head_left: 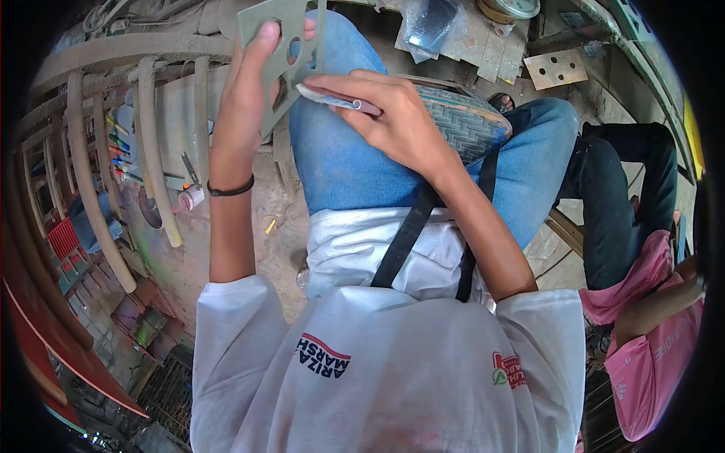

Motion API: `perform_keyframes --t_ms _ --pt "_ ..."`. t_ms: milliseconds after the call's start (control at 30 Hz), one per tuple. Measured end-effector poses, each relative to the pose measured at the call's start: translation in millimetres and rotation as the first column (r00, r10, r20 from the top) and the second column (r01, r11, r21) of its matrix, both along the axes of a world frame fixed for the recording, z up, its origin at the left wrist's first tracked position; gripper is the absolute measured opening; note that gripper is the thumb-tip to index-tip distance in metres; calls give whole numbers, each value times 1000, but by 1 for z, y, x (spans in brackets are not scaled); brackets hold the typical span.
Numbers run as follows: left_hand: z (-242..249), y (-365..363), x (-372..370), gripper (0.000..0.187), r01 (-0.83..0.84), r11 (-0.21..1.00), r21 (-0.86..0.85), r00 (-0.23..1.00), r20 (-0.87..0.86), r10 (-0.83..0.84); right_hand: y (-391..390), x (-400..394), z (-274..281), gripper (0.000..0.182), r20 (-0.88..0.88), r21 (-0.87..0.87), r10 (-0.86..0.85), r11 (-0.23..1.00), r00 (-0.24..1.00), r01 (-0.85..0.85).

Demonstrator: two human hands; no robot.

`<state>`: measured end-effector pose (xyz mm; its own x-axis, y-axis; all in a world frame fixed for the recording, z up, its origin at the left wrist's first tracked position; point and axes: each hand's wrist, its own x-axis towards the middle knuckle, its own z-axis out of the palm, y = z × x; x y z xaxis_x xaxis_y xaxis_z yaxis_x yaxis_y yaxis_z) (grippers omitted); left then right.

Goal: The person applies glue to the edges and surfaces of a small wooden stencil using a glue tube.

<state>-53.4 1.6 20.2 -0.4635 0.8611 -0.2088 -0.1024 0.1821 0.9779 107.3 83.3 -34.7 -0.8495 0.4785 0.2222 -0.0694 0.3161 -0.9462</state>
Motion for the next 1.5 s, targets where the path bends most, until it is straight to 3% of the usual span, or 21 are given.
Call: perform_keyframes --t_ms 33,100,200,267,333,433,500,533,567,600,733,800,833,900,1000,1100,1233,1333,1400,1467,1500 --pt "-1 2 1 58 -16 1000 -6 1000 11 16 0 0 2 44 2 1 0 1000 1000 0" --pt "0 5 5 59 -33 999 -18 999 28 33 -1 0 8 52 64 166 -28 986 998 18" --pt "6 13 7 58 -105 986 -131 990 -107 91 0 -11 10 56 -25 285 -87 954 996 90" --pt "4 16 4 57 -112 987 -114 993 9 114 2 -19 5 56 -49 315 -100 943 994 110" --pt "-1 17 2 57 -112 989 -93 994 -1 112 3 -20 2 56 -73 347 -112 929 991 131" --pt "-5 17 -5 57 -114 991 -63 993 28 116 -3 -21 -7 53 -44 323 -9 946 999 23" --pt "-6 16 -7 56 -108 993 -52 991 73 112 -11 -25 -14 43 -77 26 47 999 996 -45" --pt "-5 15 -7 56 -127 990 -55 984 115 132 -15 -26 -16 43 -78 31 45 999 996 -43" --pt "-4 14 -6 56 -144 988 -64 976 158 153 -22 -26 -18 38 -57 -260 32 965 998 -46" --pt "-4 15 -6 56 -142 988 -65 976 156 150 -28 -26 -14 33 -37 -530 24 847 999 -40" --pt "-3 16 -3 56 -190 981 -28 979 73 191 -40 -27 -4 31 -52 -619 10 784 999 -40" --pt "-5 14 -2 57 -199 980 -2 980 27 199 -33 -27 -9 32 -74 -310 17 950 997 -40" --pt "-8 13 -4 56 -217 976 9 974 72 215 -27 -28 -12 32 -78 -307 16 951 997 -39" --pt "-8 9 -3 55 -238 971 9 964 121 235 -21 -25 -10 31 29 -122 12 992 999 -9" --pt "-4 12 -1 55 -284 959 -8 955 87 284 -35 -24 8 33 -72 -207 -7 978 997 -8" --pt "-9 10 -1 55 -251 968 -11 965 71 252 -30 -29 -11 31 -174 -126 -113 988 978 92" --pt "-7 8 1 54 -268 963 39 963 21 268 -34 -26 -4 31 -133 -159 -117 983 984 95" --pt "-11 0 9 56 -278 959 63 960 42 275 -31 -19 -3 33 -49 -284 18 958 999 -31" --pt "-11 -6 15 57 -289 952 102 957 63 283 -24 -21 -11 34 0 -86 19 996 1000 -18" --pt "-6 -12 24 63 -476 874 94 876 141 462 -32 -14 -5 36 14 -64 46 997 999 -45" --pt "-6 -17 27 63 -470 878 92 879 145 455 -33 -11 0 38 32 -33 79 996 996 -78"
